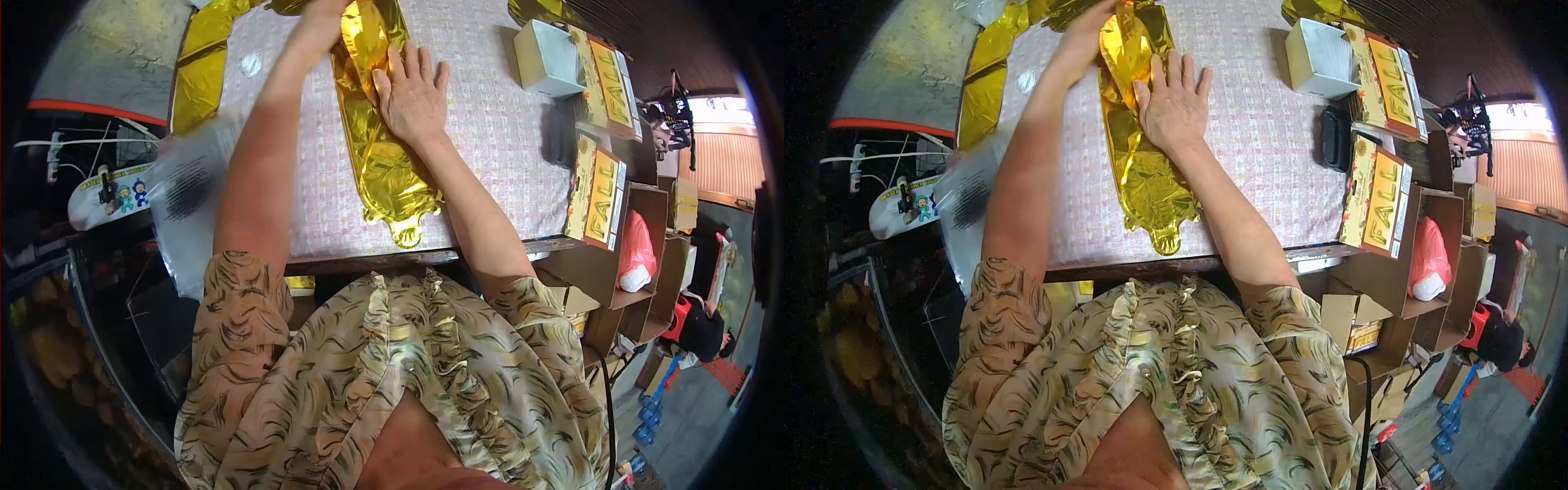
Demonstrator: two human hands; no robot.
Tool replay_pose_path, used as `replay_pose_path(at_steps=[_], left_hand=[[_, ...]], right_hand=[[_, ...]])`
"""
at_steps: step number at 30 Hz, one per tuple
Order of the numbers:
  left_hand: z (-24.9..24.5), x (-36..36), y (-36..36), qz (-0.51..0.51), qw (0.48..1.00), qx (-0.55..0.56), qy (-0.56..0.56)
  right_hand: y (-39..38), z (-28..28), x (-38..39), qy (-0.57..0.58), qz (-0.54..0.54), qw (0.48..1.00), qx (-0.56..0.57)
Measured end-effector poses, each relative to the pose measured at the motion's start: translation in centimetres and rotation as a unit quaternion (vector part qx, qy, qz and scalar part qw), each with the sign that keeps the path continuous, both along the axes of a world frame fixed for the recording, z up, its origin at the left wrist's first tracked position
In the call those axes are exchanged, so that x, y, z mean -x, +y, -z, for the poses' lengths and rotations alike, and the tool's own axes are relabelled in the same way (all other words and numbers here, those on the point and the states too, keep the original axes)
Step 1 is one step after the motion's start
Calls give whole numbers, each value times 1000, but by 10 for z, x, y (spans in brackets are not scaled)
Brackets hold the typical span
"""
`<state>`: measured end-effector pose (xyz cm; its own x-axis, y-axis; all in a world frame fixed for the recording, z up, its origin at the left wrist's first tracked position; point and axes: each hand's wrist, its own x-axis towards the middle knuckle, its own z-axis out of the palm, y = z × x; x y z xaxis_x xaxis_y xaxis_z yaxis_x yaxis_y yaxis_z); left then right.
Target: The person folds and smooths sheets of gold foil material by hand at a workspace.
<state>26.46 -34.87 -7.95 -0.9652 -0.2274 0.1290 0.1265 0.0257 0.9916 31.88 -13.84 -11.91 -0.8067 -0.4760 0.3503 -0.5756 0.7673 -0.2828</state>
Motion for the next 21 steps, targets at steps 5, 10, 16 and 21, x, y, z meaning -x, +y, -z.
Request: replay_pose_path(at_steps=[5,10,16,21], left_hand=[[-40,3,-1,-149,988,29,6],[-24,12,35,37,893,447,47],[5,39,32,77,865,492,-64],[-26,23,43,74,859,490,-126]], right_hand=[[0,2,-1,11,0,1000,-27],[-1,-3,-2,-5,3,999,-43],[-2,-2,0,10,6,998,-61],[-2,-1,-1,32,7,997,-67]])
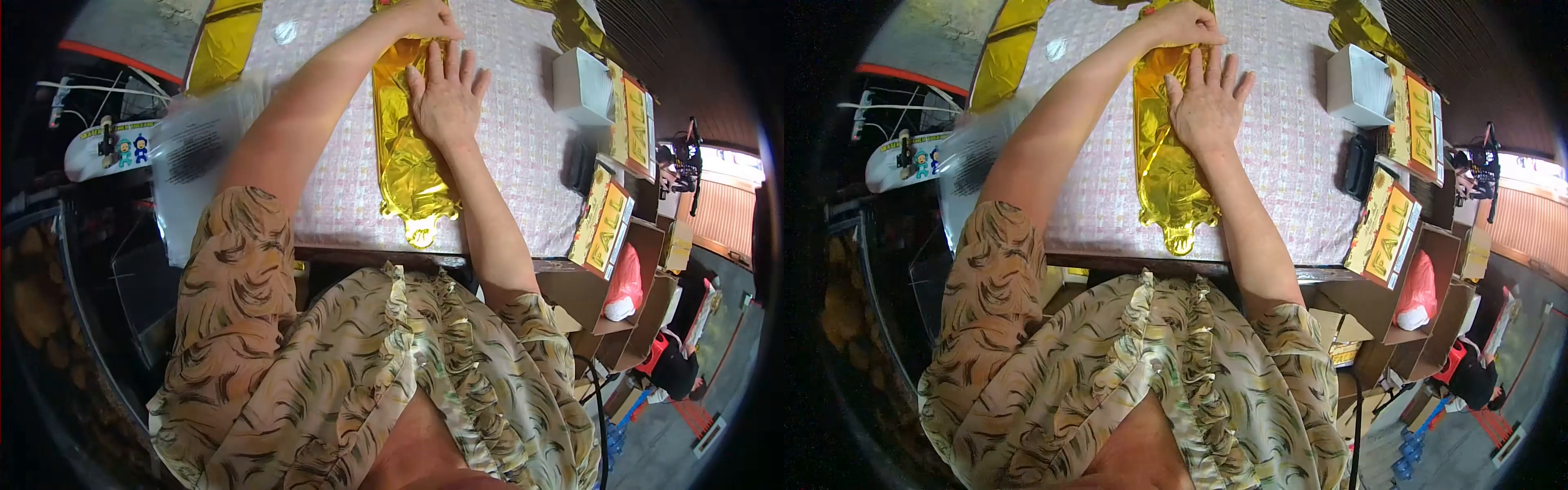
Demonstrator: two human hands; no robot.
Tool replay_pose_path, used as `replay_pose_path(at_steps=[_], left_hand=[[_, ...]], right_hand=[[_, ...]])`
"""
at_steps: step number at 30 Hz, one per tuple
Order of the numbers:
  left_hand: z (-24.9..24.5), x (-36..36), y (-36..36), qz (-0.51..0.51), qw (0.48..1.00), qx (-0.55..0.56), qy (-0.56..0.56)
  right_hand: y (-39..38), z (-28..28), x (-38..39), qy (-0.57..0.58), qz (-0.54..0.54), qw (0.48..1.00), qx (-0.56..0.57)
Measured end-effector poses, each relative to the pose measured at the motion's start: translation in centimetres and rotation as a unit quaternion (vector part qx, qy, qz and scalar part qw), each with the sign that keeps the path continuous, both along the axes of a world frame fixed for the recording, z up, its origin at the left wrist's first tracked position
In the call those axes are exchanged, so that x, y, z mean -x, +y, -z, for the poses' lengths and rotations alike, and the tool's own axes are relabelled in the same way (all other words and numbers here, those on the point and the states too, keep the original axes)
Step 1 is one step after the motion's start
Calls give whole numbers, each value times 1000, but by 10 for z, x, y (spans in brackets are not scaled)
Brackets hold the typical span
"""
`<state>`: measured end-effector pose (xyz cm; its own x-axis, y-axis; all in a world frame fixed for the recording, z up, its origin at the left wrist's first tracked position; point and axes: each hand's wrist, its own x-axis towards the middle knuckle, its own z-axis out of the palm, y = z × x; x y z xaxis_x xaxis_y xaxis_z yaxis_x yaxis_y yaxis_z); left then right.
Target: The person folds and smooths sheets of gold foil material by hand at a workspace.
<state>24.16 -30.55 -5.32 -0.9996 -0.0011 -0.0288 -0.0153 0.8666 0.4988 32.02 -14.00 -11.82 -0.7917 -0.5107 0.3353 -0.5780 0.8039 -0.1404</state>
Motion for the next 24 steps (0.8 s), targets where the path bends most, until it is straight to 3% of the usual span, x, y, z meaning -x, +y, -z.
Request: replay_pose_path(at_steps=[3,5,6,10,12,15,16,17,19,21,23,24], left_hand=[[16,11,-5,19,996,-86,-31],[2,8,-2,-11,999,-41,-29],[-6,6,14,-91,994,61,-29],[8,6,12,-91,993,73,2],[36,25,-12,25,993,-116,15],[53,40,-21,67,989,-117,60],[-8,-3,0,-42,997,21,63],[0,2,-7,-39,997,23,65],[7,7,-15,64,989,-4,131],[19,7,-11,43,989,6,144],[21,16,-14,57,993,-93,51],[22,19,-15,57,993,-92,50]], right_hand=[[2,-5,-2,13,-9,1000,-2],[4,1,-4,20,-21,999,17],[4,-2,-5,28,-18,999,6],[1,3,-2,52,-21,998,4],[0,4,1,56,-25,998,5],[0,4,0,42,-30,999,15],[-1,2,0,32,-27,999,6],[-1,1,-1,21,-24,1000,-3],[-1,1,0,21,-19,1000,-8],[0,2,-1,26,-17,999,-24],[1,1,-1,22,-18,999,-23],[1,0,-1,18,-19,999,-23]])
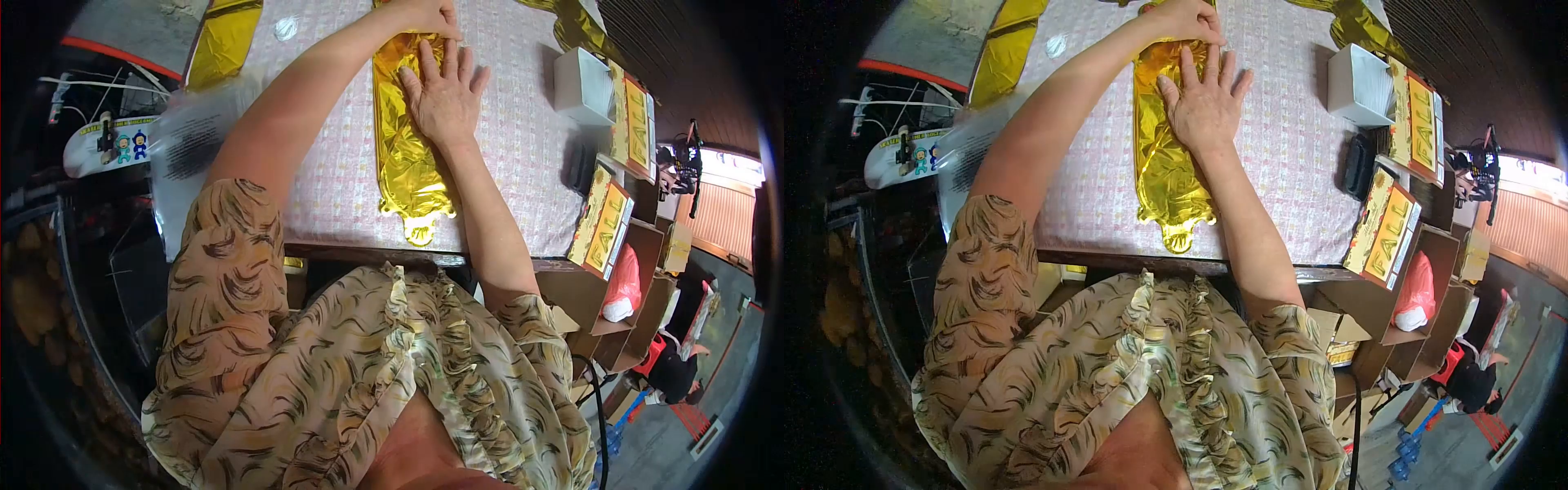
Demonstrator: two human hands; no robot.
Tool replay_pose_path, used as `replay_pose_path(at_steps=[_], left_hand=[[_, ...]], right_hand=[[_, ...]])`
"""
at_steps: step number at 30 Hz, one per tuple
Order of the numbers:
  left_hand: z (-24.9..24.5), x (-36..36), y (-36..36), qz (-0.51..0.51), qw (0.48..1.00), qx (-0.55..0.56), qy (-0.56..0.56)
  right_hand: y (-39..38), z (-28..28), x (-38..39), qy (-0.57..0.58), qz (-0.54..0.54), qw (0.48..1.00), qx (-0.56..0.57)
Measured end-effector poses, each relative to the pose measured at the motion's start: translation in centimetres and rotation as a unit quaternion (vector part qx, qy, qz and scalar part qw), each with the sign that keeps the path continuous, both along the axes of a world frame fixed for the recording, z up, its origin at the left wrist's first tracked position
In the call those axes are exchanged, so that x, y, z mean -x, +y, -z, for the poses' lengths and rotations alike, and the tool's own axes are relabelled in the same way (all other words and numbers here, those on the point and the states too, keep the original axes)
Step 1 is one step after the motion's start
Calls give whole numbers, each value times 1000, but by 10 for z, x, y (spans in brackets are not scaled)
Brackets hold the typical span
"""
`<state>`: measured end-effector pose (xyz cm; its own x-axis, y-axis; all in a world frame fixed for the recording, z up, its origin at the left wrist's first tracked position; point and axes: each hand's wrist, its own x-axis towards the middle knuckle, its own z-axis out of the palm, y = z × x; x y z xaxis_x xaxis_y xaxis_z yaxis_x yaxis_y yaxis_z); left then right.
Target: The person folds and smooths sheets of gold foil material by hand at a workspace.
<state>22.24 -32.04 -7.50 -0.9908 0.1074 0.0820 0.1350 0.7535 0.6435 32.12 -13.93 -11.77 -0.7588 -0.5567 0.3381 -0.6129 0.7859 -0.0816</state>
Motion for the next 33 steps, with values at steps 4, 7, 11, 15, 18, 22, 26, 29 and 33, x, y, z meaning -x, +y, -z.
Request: replay_pose_path(at_steps=[4,7,11,15,18,22,26,29,33], left_hand=[[0,8,4,-10,1000,27,-13],[-12,5,10,-20,998,38,-53],[-11,6,12,-77,989,118,-47],[-13,-1,11,-57,993,91,-37],[-7,3,4,-26,996,76,-28],[-7,2,5,4,997,77,7],[9,10,-1,-46,993,112,12],[-3,-11,9,-62,987,131,63],[-21,-13,5,10,992,122,-23]], right_hand=[[1,0,-1,-8,-3,1000,5],[-1,0,0,1,-8,1000,16],[-2,-4,-4,20,-1,1000,1],[-1,-11,-8,35,-38,998,20],[-3,-8,-3,-33,-179,974,137],[-2,-11,-8,-14,-173,984,40],[-2,-12,-8,-27,-173,984,26],[-2,-10,-6,-25,-177,983,31],[-3,-10,-6,-24,-181,983,31]])
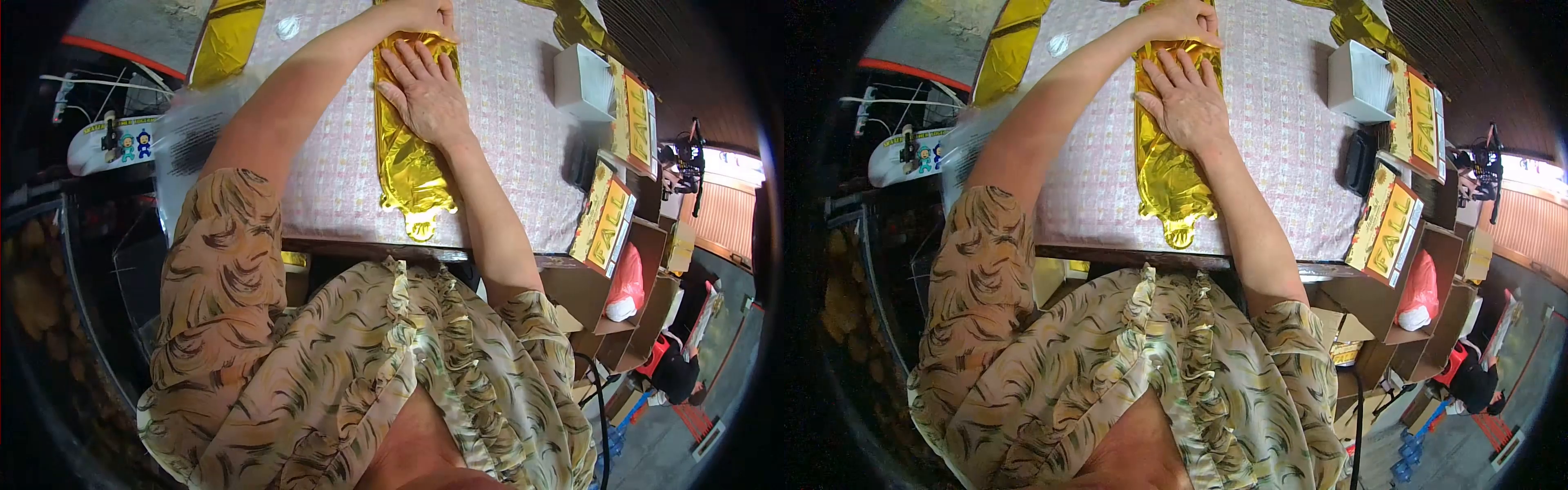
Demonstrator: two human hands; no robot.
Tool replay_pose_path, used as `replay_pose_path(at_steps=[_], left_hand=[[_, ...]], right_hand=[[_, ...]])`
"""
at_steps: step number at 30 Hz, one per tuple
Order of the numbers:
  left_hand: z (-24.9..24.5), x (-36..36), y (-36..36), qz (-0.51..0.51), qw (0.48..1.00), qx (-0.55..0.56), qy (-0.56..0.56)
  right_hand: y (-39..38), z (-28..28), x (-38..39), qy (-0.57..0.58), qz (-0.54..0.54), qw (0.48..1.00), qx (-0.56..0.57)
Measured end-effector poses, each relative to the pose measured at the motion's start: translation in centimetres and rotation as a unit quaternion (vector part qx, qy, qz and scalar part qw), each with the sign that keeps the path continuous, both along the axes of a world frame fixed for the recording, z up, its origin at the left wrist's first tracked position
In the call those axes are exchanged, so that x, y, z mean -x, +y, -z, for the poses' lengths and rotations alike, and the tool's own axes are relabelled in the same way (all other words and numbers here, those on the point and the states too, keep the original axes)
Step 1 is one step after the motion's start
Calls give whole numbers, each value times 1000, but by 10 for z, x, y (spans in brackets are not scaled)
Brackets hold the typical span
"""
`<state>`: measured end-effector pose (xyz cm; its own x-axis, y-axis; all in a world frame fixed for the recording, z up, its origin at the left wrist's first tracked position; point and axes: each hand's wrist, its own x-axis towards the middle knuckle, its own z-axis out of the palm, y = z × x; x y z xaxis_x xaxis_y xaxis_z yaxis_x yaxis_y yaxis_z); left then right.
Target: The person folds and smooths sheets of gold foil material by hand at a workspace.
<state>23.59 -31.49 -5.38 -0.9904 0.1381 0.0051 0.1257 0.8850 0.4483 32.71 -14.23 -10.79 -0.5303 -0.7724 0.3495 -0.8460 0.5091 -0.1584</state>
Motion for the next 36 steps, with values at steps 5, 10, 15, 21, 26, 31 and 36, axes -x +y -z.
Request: replay_pose_path(at_steps=[5,10,15,21,26,31,36], left_hand=[[34,10,1,-13,997,-63,34],[29,0,1,-7,992,-121,44],[37,-1,0,4,985,-163,62],[30,-3,2,-23,984,-175,25],[43,4,-1,5,984,-167,57],[67,22,-6,6,987,-103,124],[46,11,-5,19,985,-153,71]], right_hand=[[4,-5,-2,4,-15,1000,-14],[11,-7,-4,-6,-150,985,-80],[24,-17,-44,-86,-206,968,-112],[63,-48,-101,-225,-300,921,-103],[65,-99,-55,-555,-156,806,132],[27,-22,-9,-68,66,994,61],[22,1,-22,-37,62,997,-15]])
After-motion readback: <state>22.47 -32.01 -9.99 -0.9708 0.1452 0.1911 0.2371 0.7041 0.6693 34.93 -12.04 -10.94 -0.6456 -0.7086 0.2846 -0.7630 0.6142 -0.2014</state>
